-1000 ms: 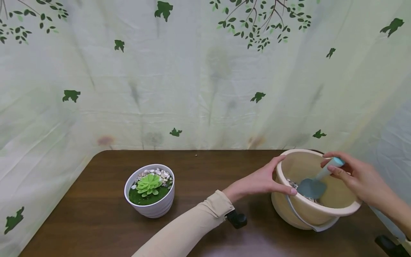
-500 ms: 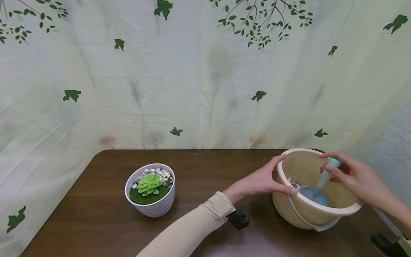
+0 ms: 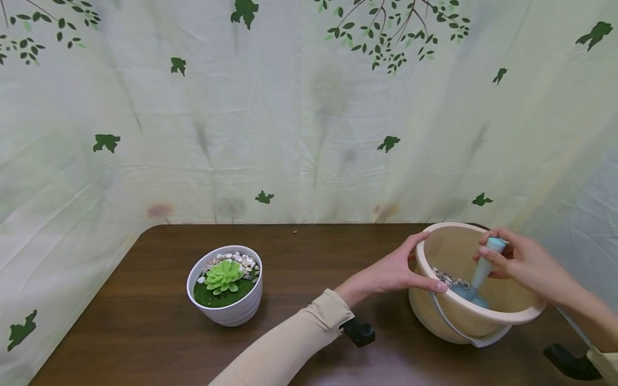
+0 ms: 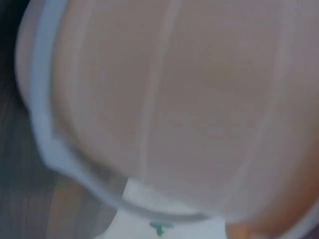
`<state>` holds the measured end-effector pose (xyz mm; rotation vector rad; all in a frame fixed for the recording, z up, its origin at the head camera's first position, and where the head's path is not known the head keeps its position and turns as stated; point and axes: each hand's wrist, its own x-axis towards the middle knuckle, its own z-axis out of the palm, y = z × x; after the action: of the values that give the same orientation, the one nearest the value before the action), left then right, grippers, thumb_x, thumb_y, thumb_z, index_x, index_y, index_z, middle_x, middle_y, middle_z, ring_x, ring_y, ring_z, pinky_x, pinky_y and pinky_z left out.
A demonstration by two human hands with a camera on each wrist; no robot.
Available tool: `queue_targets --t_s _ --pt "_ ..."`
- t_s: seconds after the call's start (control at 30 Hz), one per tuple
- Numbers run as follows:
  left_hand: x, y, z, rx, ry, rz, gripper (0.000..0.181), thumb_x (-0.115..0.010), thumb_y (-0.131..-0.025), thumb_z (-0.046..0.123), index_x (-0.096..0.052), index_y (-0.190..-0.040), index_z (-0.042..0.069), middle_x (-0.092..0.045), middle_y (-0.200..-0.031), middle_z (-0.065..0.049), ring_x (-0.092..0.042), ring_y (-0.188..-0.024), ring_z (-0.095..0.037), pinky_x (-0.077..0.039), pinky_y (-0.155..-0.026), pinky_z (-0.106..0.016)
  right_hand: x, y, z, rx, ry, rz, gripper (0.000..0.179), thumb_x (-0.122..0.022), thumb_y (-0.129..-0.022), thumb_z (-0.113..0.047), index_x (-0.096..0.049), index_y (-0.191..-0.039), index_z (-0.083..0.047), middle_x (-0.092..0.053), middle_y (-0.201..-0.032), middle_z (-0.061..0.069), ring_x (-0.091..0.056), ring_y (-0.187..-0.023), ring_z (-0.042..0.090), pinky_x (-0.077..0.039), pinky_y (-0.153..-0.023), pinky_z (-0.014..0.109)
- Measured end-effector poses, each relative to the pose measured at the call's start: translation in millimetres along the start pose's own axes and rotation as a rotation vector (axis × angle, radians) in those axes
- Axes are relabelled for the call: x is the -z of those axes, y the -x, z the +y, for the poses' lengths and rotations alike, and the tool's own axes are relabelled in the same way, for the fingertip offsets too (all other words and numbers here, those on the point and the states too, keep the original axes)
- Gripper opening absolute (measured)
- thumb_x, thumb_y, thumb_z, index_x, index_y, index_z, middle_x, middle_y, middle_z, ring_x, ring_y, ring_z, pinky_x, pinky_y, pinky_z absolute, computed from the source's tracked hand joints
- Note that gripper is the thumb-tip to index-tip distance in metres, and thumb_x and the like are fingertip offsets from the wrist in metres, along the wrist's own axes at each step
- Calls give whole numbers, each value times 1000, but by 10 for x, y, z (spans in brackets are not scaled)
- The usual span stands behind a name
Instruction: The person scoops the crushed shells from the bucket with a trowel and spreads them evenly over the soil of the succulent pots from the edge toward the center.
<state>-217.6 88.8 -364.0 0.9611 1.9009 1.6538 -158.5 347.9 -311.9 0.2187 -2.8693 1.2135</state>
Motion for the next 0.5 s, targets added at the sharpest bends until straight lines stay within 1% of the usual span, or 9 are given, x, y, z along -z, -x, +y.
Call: queue_targets --t_s 0.13,0.3,0.4,0.5 --pt "-7 -5 -1 7 5 -11 92 -79 -82 17 -24 -155 24 -38 -145 6 -41 -126 -4 -36 -98 -24 -37 -43 -34 -49 -29 -6 33 -57 -101 -19 -47 -122 5 -68 -107 22 -68 -87 14 -57 -67 39" --pt "-25 -16 -3 6 8 -20 91 -79 -82 18 -24 -154 26 -35 -147 7 -39 -128 -5 -36 -99 -25 -35 -73 9 -67 -128 -8 41 -54 -103 -21 -44 -126 12 -66 -110 24 -68 -88 12 -57 -69 42" --pt "-21 -17 -12 3 5 -13 91 -79 -82 17 -25 -154 27 -34 -147 8 -38 -128 -4 -37 -98 -26 -25 -89 29 -69 -217 5 43 -54 -103 -22 -43 -125 13 -69 -107 17 -68 -87 12 -57 -70 43" --pt "-21 -18 -23 -5 8 -16 91 -79 -82 17 -24 -154 27 -34 -148 8 -38 -128 -4 -37 -99 -26 -13 -86 46 -65 -353 42 35 -55 -102 -19 -45 -117 12 -72 -100 5 -70 -84 15 -57 -69 42"
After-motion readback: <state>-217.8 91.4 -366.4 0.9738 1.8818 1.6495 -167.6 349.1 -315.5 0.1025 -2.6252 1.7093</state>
